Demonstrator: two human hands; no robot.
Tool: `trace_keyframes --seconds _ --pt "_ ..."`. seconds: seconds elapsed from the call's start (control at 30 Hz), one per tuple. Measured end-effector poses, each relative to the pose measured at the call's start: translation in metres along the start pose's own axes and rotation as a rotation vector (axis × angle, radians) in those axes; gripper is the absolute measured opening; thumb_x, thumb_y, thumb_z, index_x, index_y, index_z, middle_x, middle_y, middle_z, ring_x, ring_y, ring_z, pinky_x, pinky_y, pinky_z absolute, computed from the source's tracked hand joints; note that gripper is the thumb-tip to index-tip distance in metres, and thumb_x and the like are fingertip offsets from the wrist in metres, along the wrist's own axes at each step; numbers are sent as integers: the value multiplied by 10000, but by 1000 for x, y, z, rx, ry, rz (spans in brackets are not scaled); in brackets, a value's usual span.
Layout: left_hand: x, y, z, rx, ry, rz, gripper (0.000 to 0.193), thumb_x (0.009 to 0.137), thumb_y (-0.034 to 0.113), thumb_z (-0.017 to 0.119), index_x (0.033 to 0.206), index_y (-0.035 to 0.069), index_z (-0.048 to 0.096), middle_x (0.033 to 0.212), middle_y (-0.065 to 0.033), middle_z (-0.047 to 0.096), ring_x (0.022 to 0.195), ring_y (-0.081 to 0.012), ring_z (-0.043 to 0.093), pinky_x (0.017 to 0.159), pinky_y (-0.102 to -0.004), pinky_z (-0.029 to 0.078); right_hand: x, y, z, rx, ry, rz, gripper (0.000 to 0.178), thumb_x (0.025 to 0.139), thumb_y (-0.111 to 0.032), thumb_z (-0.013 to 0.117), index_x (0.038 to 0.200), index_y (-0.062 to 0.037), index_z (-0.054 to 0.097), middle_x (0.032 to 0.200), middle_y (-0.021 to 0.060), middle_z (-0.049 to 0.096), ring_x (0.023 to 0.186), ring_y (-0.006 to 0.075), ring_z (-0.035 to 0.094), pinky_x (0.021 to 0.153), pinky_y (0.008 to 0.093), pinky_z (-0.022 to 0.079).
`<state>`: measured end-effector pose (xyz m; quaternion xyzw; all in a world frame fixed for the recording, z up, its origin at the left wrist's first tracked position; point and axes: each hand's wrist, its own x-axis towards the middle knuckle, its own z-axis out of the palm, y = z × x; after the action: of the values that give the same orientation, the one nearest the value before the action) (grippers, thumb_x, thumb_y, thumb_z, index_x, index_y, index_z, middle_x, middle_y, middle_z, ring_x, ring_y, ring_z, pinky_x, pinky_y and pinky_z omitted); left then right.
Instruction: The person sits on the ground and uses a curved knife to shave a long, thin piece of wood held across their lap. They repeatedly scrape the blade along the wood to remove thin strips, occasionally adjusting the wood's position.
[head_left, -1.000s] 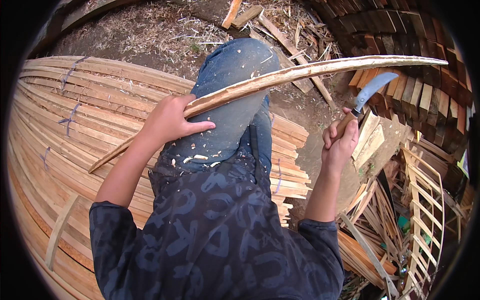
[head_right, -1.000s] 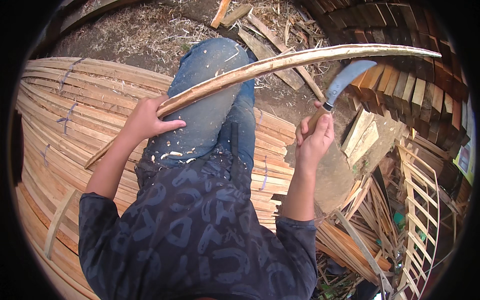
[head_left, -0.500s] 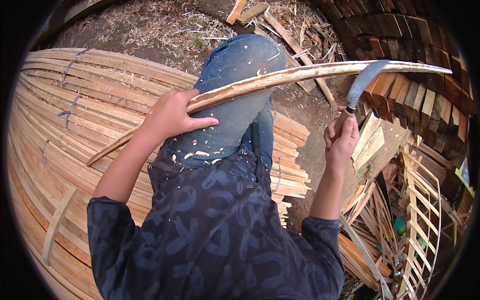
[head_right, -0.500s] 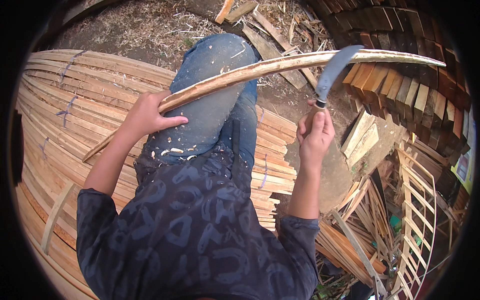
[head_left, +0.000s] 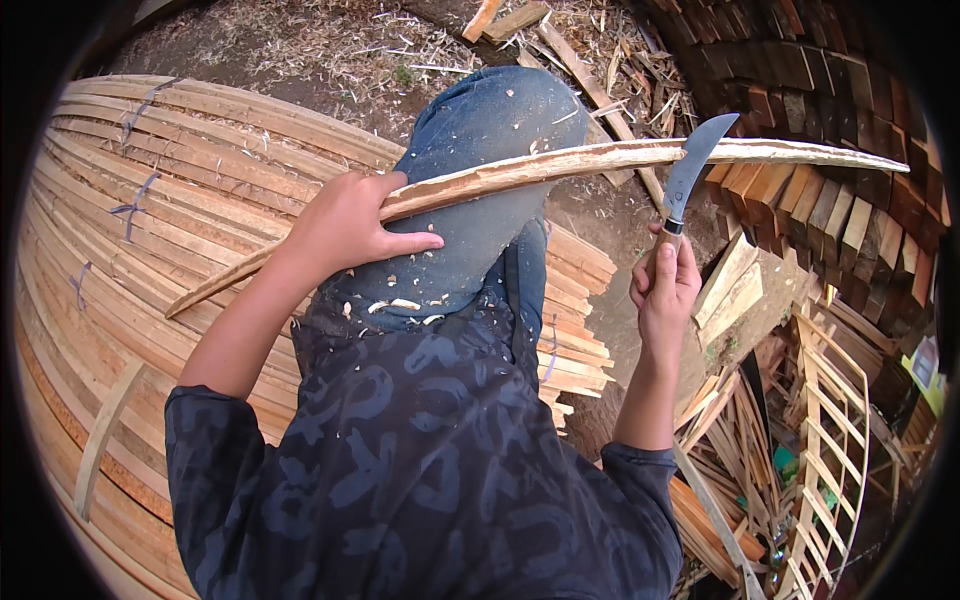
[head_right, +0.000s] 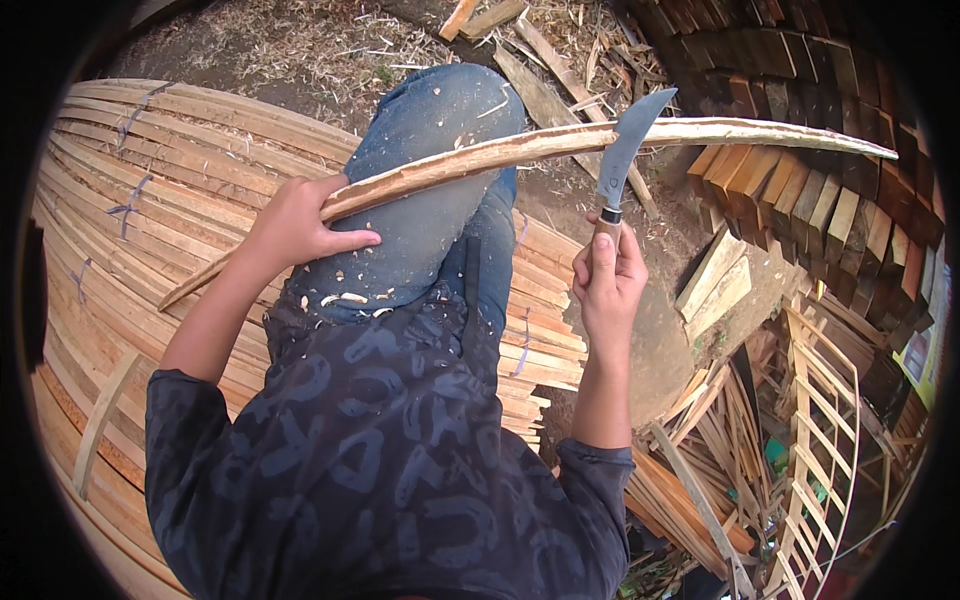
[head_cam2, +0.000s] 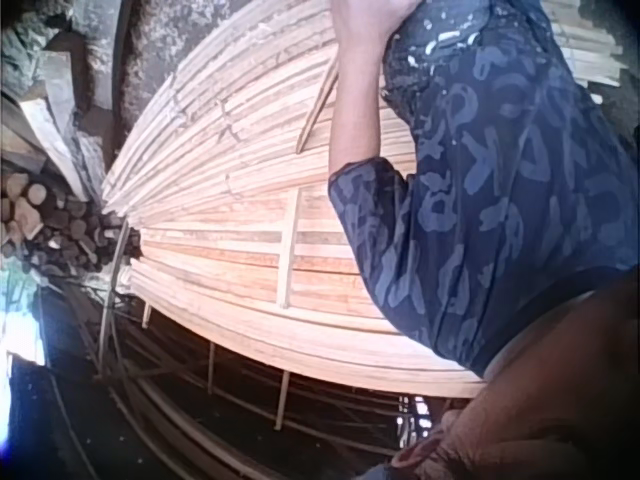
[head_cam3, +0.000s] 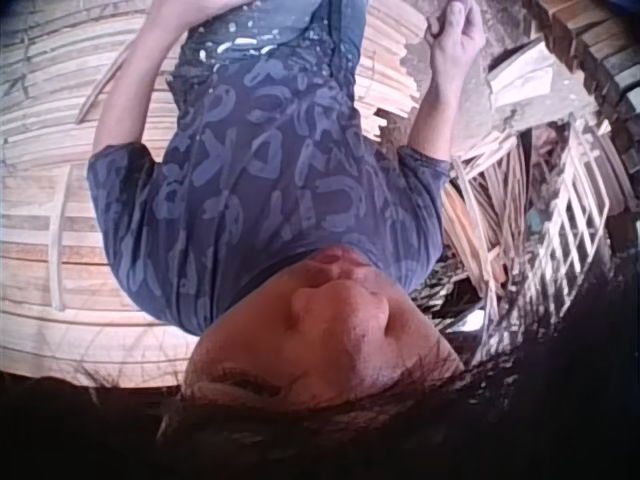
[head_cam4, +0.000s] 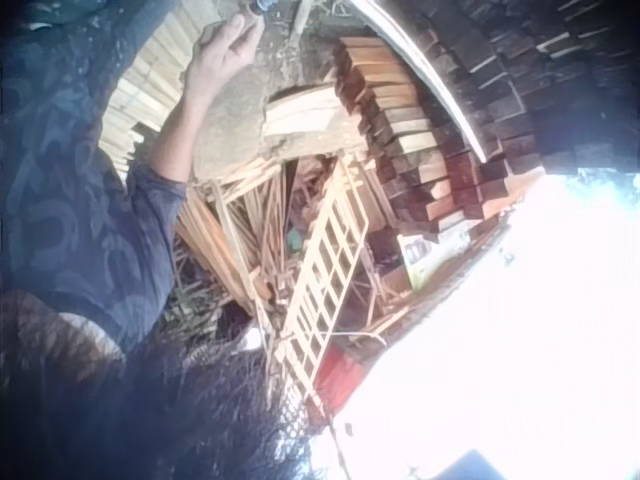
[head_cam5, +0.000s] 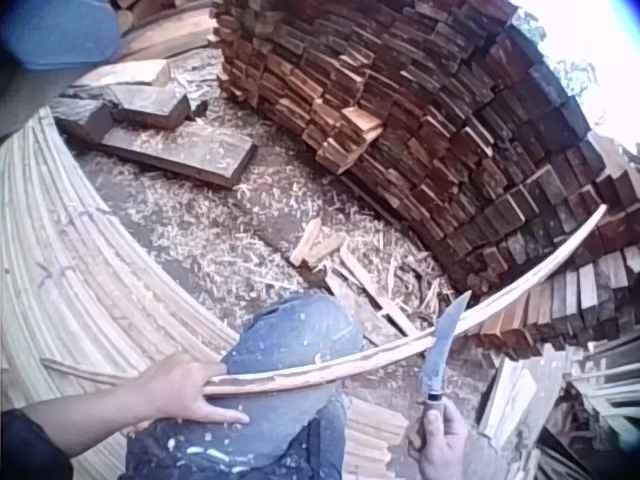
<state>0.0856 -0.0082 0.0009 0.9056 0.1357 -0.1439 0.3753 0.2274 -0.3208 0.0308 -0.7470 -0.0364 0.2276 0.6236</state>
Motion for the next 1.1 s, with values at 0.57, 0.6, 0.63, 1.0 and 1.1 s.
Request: trace_keyframes --seconds 0.57,0.6,0.63,1.0,1.1 --pt "1 -3 1 2 18 12 778 622 594 766 998 -78 653 752 -252 650 771 -388 652 733 -413 515 -24 7 13 -168 -202 68 287 992 -212 474 1158 7 559 589 -29 418 469 28 359 427 185 277" --pt "0 -2 1 -11 10 7 776 622 592 767 996 -79 653 752 -252 650 768 -387 652 732 -412 516 -18 -1 8 -174 -133 -8 294 987 -202 490 1175 12 564 597 -32 426 489 23 374 436 188 288" --pt "0 0 -3 -24 1 2 774 622 589 768 995 -79 653 753 -252 650 765 -386 653 730 -411 516 -14 -3 1 -14 -18 -12 309 994 -225 478 1172 16 554 589 -25 426 471 25 369 410 191 275" --pt "2 3 -3 -16 -27 -11 774 623 586 767 997 -82 651 778 -253 654 771 -382 653 737 -410 514 -17 5 6 -68 -133 122 294 1003 -248 457 1119 8 545 569 -35 405 444 24 349 390 184 253" --pt "1 -2 0 -16 -1 0 778 622 584 770 1004 -83 650 783 -256 654 774 -382 653 736 -410 514 -19 7 -3 -76 -109 24 272 1007 -237 446 1113 -6 544 564 -34 400 438 20 343 387 184 249"
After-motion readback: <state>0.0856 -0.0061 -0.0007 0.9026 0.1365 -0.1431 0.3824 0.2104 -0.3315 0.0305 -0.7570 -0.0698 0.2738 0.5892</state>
